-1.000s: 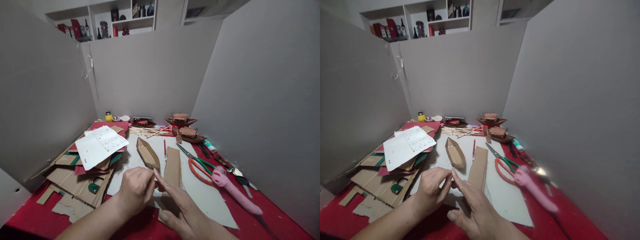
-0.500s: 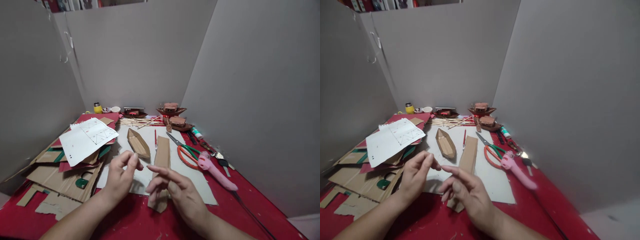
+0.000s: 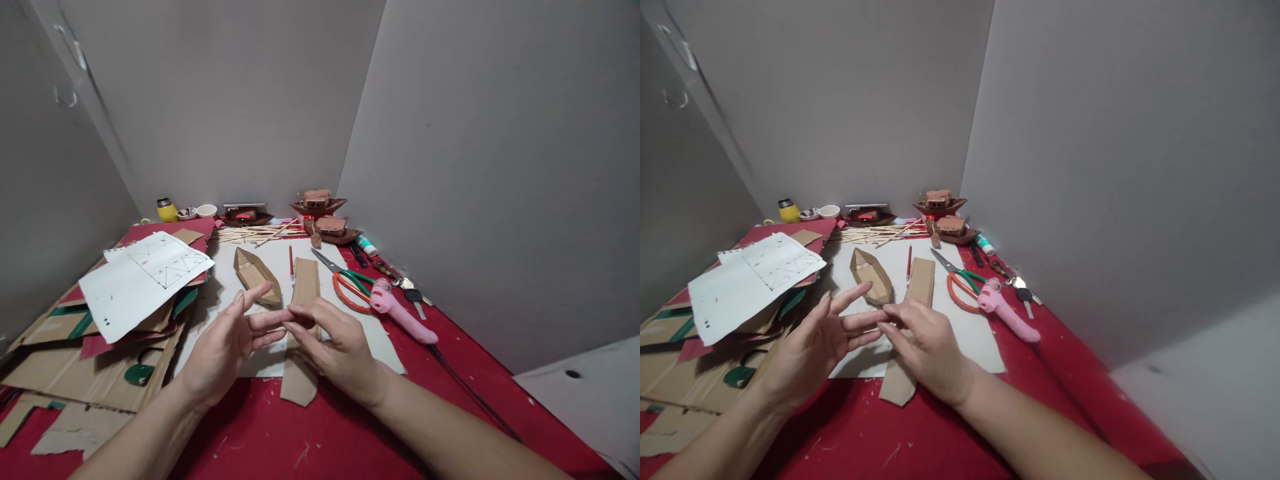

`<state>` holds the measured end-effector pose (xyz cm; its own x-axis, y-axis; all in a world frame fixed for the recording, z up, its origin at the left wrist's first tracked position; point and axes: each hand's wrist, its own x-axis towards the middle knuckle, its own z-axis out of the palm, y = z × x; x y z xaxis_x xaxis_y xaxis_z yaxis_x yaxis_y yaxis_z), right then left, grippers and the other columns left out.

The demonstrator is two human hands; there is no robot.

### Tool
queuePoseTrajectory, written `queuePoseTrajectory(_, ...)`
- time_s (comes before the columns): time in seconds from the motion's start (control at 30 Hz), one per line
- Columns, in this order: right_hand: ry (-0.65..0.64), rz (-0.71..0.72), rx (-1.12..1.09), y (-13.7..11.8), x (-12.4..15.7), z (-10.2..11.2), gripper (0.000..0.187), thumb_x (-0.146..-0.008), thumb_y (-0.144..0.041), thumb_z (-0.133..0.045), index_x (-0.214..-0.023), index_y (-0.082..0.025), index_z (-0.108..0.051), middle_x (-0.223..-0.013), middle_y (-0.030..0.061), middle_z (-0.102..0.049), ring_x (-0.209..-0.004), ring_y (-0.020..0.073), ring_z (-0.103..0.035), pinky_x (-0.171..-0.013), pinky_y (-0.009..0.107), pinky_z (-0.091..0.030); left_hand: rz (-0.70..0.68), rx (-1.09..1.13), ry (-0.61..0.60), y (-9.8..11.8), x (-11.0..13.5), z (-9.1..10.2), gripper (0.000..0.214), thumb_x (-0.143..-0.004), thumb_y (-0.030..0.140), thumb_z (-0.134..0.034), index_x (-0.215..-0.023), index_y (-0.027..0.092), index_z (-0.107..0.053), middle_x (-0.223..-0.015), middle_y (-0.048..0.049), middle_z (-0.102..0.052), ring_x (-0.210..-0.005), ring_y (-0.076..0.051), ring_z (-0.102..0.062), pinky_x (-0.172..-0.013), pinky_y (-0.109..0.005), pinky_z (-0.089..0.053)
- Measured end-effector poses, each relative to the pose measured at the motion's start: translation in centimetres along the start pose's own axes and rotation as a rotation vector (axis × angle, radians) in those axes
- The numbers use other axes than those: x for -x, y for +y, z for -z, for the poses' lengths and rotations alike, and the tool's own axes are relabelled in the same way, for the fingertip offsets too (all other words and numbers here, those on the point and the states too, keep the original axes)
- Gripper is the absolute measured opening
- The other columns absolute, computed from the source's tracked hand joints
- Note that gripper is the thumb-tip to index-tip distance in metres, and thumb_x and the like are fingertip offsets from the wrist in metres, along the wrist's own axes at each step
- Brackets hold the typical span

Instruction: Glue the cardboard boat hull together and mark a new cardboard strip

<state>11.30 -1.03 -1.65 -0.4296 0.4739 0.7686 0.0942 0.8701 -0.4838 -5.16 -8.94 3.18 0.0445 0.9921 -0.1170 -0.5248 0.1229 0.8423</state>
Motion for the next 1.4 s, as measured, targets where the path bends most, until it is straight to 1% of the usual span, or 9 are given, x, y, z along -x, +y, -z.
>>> queuePoseTrajectory(0.17, -0.188, 0.107, 0.302, 0.3, 0.1, 0.3, 0.016, -0.093, -0.012, -0.048, -0.098, -0.012, -0.063, -0.084, 0.0099, -0.07, -0.077, 0.0194, -0.066, -0.07, 0.03, -0.051, -0.05, -0.13, 0.003, -1.0, -0.2, 0.7, 0.065, -0.09, 0.055, -0.051, -0.143, 0.018, -0.042, -0.117, -0.0157, -0.07, -0.121, -0.03, -0.056, -0.104, -0.048, -0.036)
queuePoseTrajectory(0.5, -0.639, -0.159, 0.619, -0.9, -0.3, 0.0, 0.016, -0.09, -0.009, -0.048, -0.087, -0.013, -0.063, -0.082, 0.01, -0.071, -0.075, 0.0204, -0.068, -0.064, 0.028, -0.046, -0.003, -0.304, -0.022, -2.8, -0.8, 1.0, 0.056, -0.093, 0.048, -0.049, -0.141, 0.02, -0.045, -0.142, -0.0139, -0.052, -0.133, -0.028, -0.046, -0.106, -0.046, -0.037)
queuePoseTrajectory(0.67, -0.658, -0.18, 0.648, -0.8, -0.4, -0.3, 0.011, -0.084, -0.006, -0.053, -0.084, -0.011, -0.064, -0.077, 0.0122, -0.071, -0.072, 0.0247, -0.069, -0.056, 0.029, -0.042, 0.041, -0.19, -0.093, -3.9, -0.6, 0.4, 0.055, -0.091, 0.048, -0.052, -0.141, 0.028, -0.044, -0.154, -0.0067, -0.035, -0.141, -0.025, -0.033, -0.111, -0.042, -0.032)
queuePoseTrajectory(0.83, -0.597, -0.264, 0.696, -0.5, -1.2, 0.5, 0.016, -0.091, -0.016, -0.049, -0.09, -0.013, -0.064, -0.083, 0.0117, -0.072, -0.077, 0.0234, -0.07, -0.059, 0.027, -0.041, -0.029, -0.249, -0.142, -3.4, -0.1, 0.5, 0.052, -0.092, 0.048, -0.05, -0.14, 0.029, -0.047, -0.148, -0.0076, -0.046, -0.137, -0.025, -0.04, -0.109, -0.042, -0.034)
queuePoseTrajectory(0.97, -0.512, -0.392, 0.745, 0.2, -2.6, 2.1, 0.026, -0.097, -0.023, -0.04, -0.096, -0.015, -0.065, -0.093, 0.0122, -0.073, -0.085, 0.0244, -0.069, -0.067, 0.029, -0.042, -0.092, -0.502, -0.039, -2.3, -0.6, 0.6, 0.042, -0.09, 0.045, -0.056, -0.12, 0.017, -0.064, -0.094, -0.0104, -0.075, -0.096, -0.022, -0.068, -0.093, -0.037, -0.045)
queuePoseTrajectory(1.03, -0.479, -0.461, 0.768, 0.7, -3.0, 2.8, 0.031, -0.098, -0.027, -0.037, -0.096, -0.015, -0.065, -0.095, 0.0147, -0.073, -0.088, 0.0274, -0.068, -0.07, 0.032, -0.043, -0.091, -0.618, 0.077, -2.1, -1.3, 1.0, 0.034, -0.083, 0.045, -0.065, -0.097, 0.014, -0.071, -0.066, -0.0042, -0.072, -0.067, -0.016, -0.066, -0.076, -0.029, -0.049)
queuePoseTrajectory(1.17, -0.484, -0.556, 0.774, 2.2, -3.3, 3.1, 0.035, -0.097, -0.034, -0.039, -0.094, -0.012, -0.066, -0.093, 0.0199, -0.072, -0.09, 0.0317, -0.068, -0.07, 0.035, -0.044, -0.076, -0.637, 0.168, -2.5, -2.7, 2.4, 0.036, -0.069, 0.043, -0.076, -0.059, 0.014, -0.059, -0.046, 0.001, -0.06, -0.042, -0.008, -0.05, -0.05, -0.02, -0.041)
queuePoseTrajectory(1.27, -0.522, -0.601, 0.743, 3.3, -3.0, 2.9, 0.036, -0.091, -0.039, -0.049, -0.107, -0.009, -0.062, -0.093, 0.0214, -0.071, -0.09, 0.0326, -0.068, -0.07, 0.035, -0.045, 0.011, -0.61, 0.167, -3.1, -3.0, 2.9, 0.037, -0.068, 0.044, -0.075, -0.062, 0.015, -0.055, -0.052, 0.0004, -0.062, -0.039, -0.008, -0.053, -0.042, -0.019, -0.038)
queuePoseTrajectory(1.4, -0.529, -0.65, 0.634, 4.3, -2.5, 2.3, 0.057, -0.082, -0.039, -0.061, -0.129, -0.008, -0.05, -0.1, 0.0211, -0.071, -0.092, 0.0329, -0.068, -0.07, 0.034, -0.046, 0.127, -0.579, 0.111, -3.9, -2.5, 2.3, 0.039, -0.067, 0.041, -0.077, -0.09, 0.016, -0.057, -0.075, -0.0018, -0.067, -0.045, -0.011, -0.062, -0.041, -0.02, -0.044)
